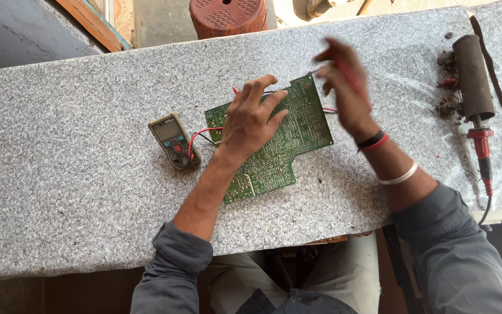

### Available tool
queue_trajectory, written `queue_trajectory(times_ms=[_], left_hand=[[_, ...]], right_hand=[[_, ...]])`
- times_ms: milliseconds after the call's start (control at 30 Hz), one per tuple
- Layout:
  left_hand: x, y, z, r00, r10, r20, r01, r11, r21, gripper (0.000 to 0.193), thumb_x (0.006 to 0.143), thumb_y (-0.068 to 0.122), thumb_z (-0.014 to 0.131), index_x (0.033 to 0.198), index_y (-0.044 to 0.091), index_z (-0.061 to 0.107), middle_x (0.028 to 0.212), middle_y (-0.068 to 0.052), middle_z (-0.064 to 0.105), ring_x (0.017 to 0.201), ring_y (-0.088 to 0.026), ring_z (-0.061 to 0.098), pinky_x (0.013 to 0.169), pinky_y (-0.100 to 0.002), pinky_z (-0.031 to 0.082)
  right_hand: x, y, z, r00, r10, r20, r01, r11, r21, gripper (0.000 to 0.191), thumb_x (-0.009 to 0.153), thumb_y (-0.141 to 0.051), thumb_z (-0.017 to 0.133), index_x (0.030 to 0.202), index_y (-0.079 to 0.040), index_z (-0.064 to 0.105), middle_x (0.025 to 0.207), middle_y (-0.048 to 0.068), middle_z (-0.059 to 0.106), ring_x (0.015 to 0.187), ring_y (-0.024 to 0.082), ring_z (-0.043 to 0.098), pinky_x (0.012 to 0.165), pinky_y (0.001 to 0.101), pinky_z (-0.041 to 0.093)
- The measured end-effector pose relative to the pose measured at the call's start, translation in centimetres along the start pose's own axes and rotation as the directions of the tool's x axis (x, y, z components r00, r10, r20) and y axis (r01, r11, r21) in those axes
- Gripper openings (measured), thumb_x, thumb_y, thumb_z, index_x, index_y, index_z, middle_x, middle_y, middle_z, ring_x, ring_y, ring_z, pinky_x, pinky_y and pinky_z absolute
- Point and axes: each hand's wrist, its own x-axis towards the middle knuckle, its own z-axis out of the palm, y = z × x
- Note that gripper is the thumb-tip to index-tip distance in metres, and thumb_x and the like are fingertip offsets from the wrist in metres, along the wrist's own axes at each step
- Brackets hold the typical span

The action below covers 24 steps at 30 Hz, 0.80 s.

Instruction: The person holds a large green circuit board on a workbench and probes its components with a red multimeter test lead, repositioning the board and the probe tip across different points while the multimeter sits beside the board. They turn and shift the board to reach other areas and continue probing until the end of the clip.

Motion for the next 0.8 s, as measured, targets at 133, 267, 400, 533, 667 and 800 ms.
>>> queue_trajectory(times_ms=[133, 267, 400, 533, 667, 800], left_hand=[[-0.3, 0.4, -0.3, 0.998, 0.014, 0.054, -0.018, 0.997, 0.069, 0.036, 0.089, 0.030, 0.082, 0.119, 0.012, 0.071, 0.124, -0.003, 0.062, 0.115, -0.022, 0.061, 0.098, -0.042, 0.051], [-0.3, 0.4, -0.6, 0.998, 0.001, 0.060, -0.004, 0.999, 0.053, 0.036, 0.092, 0.030, 0.081, 0.122, 0.015, 0.069, 0.123, -0.001, 0.066, 0.115, -0.021, 0.062, 0.099, -0.041, 0.048], [-0.3, 0.2, -0.3, 0.996, -0.004, 0.084, -0.003, 0.997, 0.083, 0.046, 0.092, 0.032, 0.080, 0.132, 0.012, 0.066, 0.127, -0.005, 0.065, 0.116, -0.022, 0.061, 0.101, -0.042, 0.047], [-0.1, 0.2, -0.3, 0.991, -0.074, 0.108, 0.062, 0.992, 0.110, 0.053, 0.093, 0.035, 0.076, 0.137, 0.009, 0.061, 0.127, -0.010, 0.068, 0.116, -0.025, 0.064, 0.104, -0.044, 0.045], [-0.1, 0.4, -0.7, 0.973, -0.127, 0.193, 0.113, 0.990, 0.084, 0.055, 0.096, 0.035, 0.072, 0.141, 0.007, 0.058, 0.127, -0.013, 0.070, 0.114, -0.028, 0.066, 0.103, -0.045, 0.045], [0.0, 0.4, -0.9, 0.976, -0.119, 0.182, 0.107, 0.991, 0.075, 0.054, 0.097, 0.036, 0.071, 0.141, 0.007, 0.057, 0.127, -0.013, 0.070, 0.114, -0.028, 0.067, 0.105, -0.045, 0.046]], right_hand=[[1.5, 1.2, -2.6, 0.966, 0.163, -0.202, -0.110, 0.962, 0.251, 0.053, 0.113, -0.041, 0.047, 0.152, -0.006, 0.052, 0.123, 0.008, 0.066, 0.099, 0.015, 0.063, 0.072, 0.0263, 0.050], [1.1, 1.3, -2.7, 0.977, 0.215, -0.014, -0.192, 0.897, 0.399, 0.073, 0.114, -0.058, 0.035, 0.157, -0.001, 0.049, 0.117, 0.010, 0.069, 0.096, 0.017, 0.066, 0.074, 0.0300, 0.050], [0.7, -0.2, -2.2, 0.989, 0.091, 0.113, -0.136, 0.853, 0.504, 0.075, 0.108, -0.063, 0.027, 0.149, -0.006, 0.055, 0.099, 0.011, 0.071, 0.084, 0.018, 0.067, 0.071, 0.0311, 0.048], [1.1, -0.8, -0.3, 0.987, 0.143, 0.068, -0.152, 0.979, 0.139, 0.078, 0.112, -0.061, 0.023, 0.129, 0.000, 0.070, 0.087, 0.009, 0.073, 0.076, 0.014, 0.066, 0.069, 0.0278, 0.049], [0.6, -0.9, 1.6, 0.996, 0.055, 0.069, -0.039, 0.976, -0.216, 0.068, 0.114, -0.052, 0.033, 0.132, 0.003, 0.068, 0.090, 0.010, 0.072, 0.076, 0.011, 0.058, 0.066, 0.0256, 0.045], [0.6, -1.2, 1.6, 0.993, 0.107, 0.044, -0.100, 0.987, -0.125, 0.063, 0.114, -0.046, 0.033, 0.131, 0.003, 0.068, 0.090, 0.008, 0.072, 0.075, 0.009, 0.056, 0.066, 0.0241, 0.044]])
